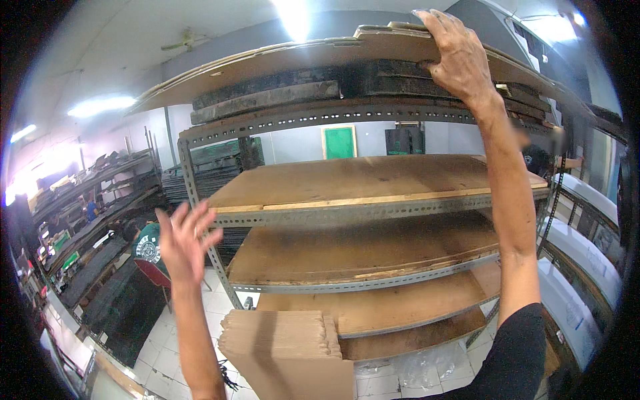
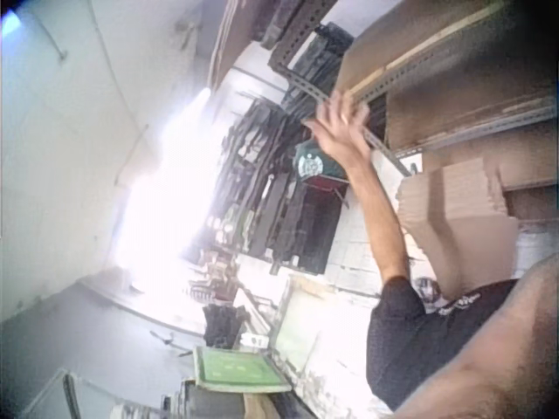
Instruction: The person repeatedly picks up stacks of white printed sheets and brown cardboard pieces from a metal shelf. They move these items to a nearby workbench, placing them in piles, and occasionally return them to the shelf.
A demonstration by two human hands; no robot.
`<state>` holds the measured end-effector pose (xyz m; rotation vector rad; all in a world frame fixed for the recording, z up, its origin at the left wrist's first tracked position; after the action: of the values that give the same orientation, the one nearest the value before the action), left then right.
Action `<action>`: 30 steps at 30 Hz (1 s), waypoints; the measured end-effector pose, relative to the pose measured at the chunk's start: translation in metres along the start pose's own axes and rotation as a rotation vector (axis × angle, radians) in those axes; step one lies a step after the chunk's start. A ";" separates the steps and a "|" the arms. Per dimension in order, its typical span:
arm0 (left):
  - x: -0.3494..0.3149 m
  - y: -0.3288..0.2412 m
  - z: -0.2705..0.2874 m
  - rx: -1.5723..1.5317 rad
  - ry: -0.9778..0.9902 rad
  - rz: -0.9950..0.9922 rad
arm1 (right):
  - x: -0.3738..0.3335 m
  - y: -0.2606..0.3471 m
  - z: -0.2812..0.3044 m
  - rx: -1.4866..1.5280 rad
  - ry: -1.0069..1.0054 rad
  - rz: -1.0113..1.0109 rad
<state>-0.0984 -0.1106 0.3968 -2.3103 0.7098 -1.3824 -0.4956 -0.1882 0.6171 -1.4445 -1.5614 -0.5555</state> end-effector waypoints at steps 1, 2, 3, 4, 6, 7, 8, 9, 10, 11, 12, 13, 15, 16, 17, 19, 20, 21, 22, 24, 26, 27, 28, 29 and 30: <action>0.033 -0.005 -0.036 -0.106 0.063 0.032 | 0.000 -0.034 -0.004 -0.012 0.191 0.051; 0.065 -0.019 -0.059 -0.145 0.158 0.040 | -0.002 -0.051 -0.010 -0.005 0.374 0.081; 0.098 -0.035 -0.080 -0.157 0.233 0.056 | -0.002 -0.051 -0.013 -0.009 0.413 0.048; 0.125 -0.052 -0.105 -0.188 0.178 0.113 | -0.002 -0.051 -0.013 -0.018 0.460 0.022; 0.161 -0.074 -0.144 -0.029 0.144 -0.017 | -0.002 -0.050 -0.012 -0.022 0.522 -0.005; 0.176 -0.078 -0.161 0.021 0.093 -0.061 | -0.002 -0.051 -0.011 -0.026 0.542 0.001; 0.190 -0.077 -0.174 0.045 -0.029 -0.081 | -0.003 -0.050 -0.010 -0.028 0.565 0.007; 0.214 -0.083 -0.173 0.075 -0.149 -0.045 | 0.003 -0.044 -0.003 0.003 0.531 -0.011; 0.223 -0.075 -0.181 0.038 -0.312 -0.026 | 0.003 -0.039 0.001 0.015 0.513 -0.021; 0.252 -0.079 -0.163 -0.007 -0.305 0.046 | 0.006 -0.036 0.005 0.036 0.481 -0.037; 0.272 -0.083 -0.150 0.013 -0.278 0.006 | 0.005 -0.039 0.007 0.050 0.426 -0.006; 0.284 -0.088 -0.137 0.034 -0.252 -0.032 | 0.002 -0.040 0.007 0.066 0.373 0.024; 0.294 -0.104 -0.103 -0.130 -0.316 -0.066 | -0.002 -0.039 0.006 0.056 0.336 0.057; 0.294 -0.133 -0.088 -0.201 -0.325 -0.109 | -0.001 -0.035 0.009 0.057 0.335 0.028; 0.289 -0.151 -0.081 -0.207 -0.270 -0.148 | -0.001 -0.033 0.011 0.051 0.337 0.007; 0.267 -0.166 -0.068 -0.151 -0.146 -0.201 | 0.000 -0.038 0.008 0.016 0.394 -0.008; 0.248 -0.174 -0.059 -0.072 -0.082 -0.226 | -0.002 -0.038 0.005 0.004 0.426 -0.014; 0.230 -0.198 -0.055 0.033 -0.020 -0.263 | -0.001 -0.035 0.007 0.031 0.398 -0.032; 0.222 -0.235 -0.038 0.008 0.193 -0.088 | -0.001 -0.030 0.009 0.068 0.371 -0.055; 0.177 -0.243 -0.005 0.645 0.176 -0.348 | -0.002 -0.022 0.010 0.055 0.360 -0.050; 0.133 -0.267 0.029 1.116 0.045 -0.547 | 0.001 -0.019 0.010 0.028 0.343 -0.075; 0.108 -0.250 0.044 0.874 -0.034 -0.485 | -0.002 -0.020 0.009 -0.086 0.224 -0.021; 0.076 -0.247 0.045 0.658 -0.110 -0.436 | -0.006 -0.022 0.007 -0.182 0.094 0.009; 0.040 -0.266 0.034 0.487 -0.186 -0.406 | -0.014 -0.017 0.010 -0.108 0.033 -0.079; 0.008 -0.263 0.031 0.496 -0.208 -0.442 | -0.024 -0.004 0.010 -0.037 -0.022 -0.141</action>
<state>-0.0055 0.0991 0.5289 -2.2156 -0.2080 -1.2714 -0.5052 -0.1939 0.5931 -1.3790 -1.6878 -0.6569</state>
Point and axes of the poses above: each hand's wrist, its own x-axis towards the middle knuckle, its own z-axis out of the back of the hand, y = z × x, the point moved 1 cm from there along x, towards the middle knuckle, and after that the axes turned 9 degrees about -z, right-handed, at the moved point
